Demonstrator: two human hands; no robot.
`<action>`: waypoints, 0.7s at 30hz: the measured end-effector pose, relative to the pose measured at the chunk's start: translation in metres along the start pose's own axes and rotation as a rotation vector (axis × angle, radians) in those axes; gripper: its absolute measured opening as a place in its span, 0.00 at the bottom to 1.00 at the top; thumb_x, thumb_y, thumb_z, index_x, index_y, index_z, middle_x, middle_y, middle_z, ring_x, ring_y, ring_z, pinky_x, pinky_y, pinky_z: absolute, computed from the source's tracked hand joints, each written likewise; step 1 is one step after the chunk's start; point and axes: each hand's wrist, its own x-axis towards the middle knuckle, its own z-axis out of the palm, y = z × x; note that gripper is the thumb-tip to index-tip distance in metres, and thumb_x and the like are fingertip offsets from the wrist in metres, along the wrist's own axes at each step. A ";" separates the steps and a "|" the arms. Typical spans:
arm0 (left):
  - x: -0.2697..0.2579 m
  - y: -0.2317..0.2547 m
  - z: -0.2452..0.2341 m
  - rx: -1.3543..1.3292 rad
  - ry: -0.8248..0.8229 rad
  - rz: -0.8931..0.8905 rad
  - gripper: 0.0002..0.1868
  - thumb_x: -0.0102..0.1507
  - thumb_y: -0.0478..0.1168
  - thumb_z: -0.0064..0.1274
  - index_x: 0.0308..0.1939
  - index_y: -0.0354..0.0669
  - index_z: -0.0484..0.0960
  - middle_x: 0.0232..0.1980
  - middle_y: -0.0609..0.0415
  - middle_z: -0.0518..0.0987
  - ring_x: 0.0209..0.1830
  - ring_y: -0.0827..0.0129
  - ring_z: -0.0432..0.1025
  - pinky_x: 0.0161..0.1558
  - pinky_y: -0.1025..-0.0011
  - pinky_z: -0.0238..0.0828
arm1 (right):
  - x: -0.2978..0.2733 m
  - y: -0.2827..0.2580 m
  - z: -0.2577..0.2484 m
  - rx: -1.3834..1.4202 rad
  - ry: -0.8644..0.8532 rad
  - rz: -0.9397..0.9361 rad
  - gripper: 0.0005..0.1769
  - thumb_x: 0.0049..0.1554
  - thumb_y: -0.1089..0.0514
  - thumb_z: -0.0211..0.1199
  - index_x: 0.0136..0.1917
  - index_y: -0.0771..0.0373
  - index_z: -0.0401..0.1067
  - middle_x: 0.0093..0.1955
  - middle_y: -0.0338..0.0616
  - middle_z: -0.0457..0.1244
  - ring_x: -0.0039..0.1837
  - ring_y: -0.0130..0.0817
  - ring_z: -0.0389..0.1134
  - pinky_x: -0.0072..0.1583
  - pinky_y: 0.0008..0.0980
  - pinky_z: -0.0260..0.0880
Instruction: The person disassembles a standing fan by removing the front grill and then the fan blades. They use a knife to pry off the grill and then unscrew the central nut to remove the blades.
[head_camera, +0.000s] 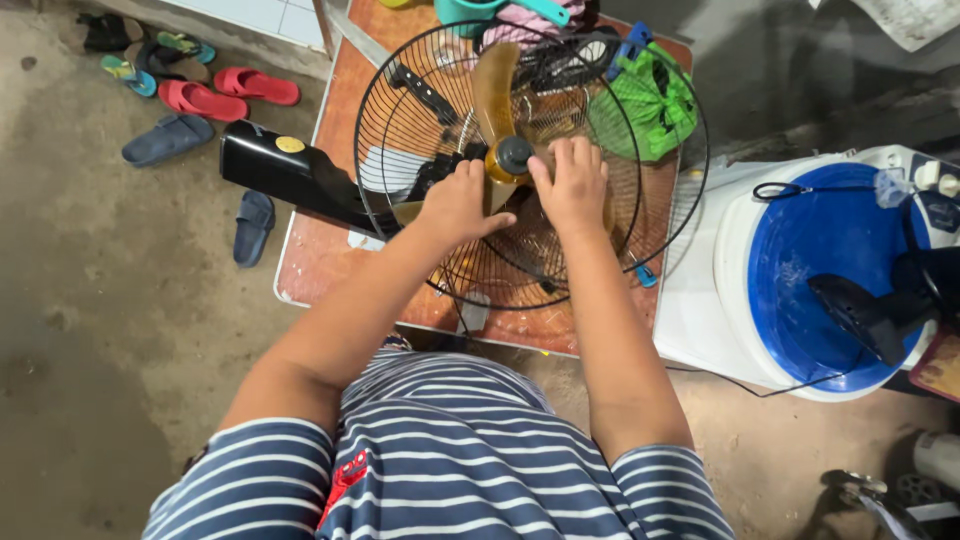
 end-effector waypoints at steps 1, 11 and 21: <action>0.001 0.000 -0.002 0.038 -0.039 0.003 0.49 0.50 0.70 0.66 0.54 0.34 0.66 0.51 0.39 0.75 0.49 0.47 0.77 0.47 0.55 0.76 | 0.002 0.000 0.003 0.022 -0.048 0.058 0.17 0.64 0.43 0.63 0.52 0.59 0.70 0.52 0.45 0.63 0.58 0.48 0.65 0.57 0.50 0.66; -0.011 0.026 0.013 -0.054 0.055 -0.100 0.42 0.55 0.59 0.65 0.56 0.30 0.64 0.54 0.36 0.73 0.45 0.45 0.78 0.43 0.56 0.78 | 0.060 -0.031 0.024 -0.130 -0.355 0.320 0.41 0.56 0.21 0.56 0.39 0.63 0.78 0.41 0.58 0.70 0.47 0.57 0.72 0.53 0.51 0.71; -0.012 0.013 0.011 -0.018 -0.001 0.024 0.39 0.53 0.52 0.66 0.54 0.28 0.65 0.51 0.33 0.73 0.43 0.45 0.78 0.43 0.57 0.78 | 0.044 -0.006 0.048 -0.099 0.045 -0.131 0.21 0.54 0.43 0.67 0.28 0.60 0.73 0.30 0.48 0.66 0.35 0.49 0.68 0.39 0.48 0.68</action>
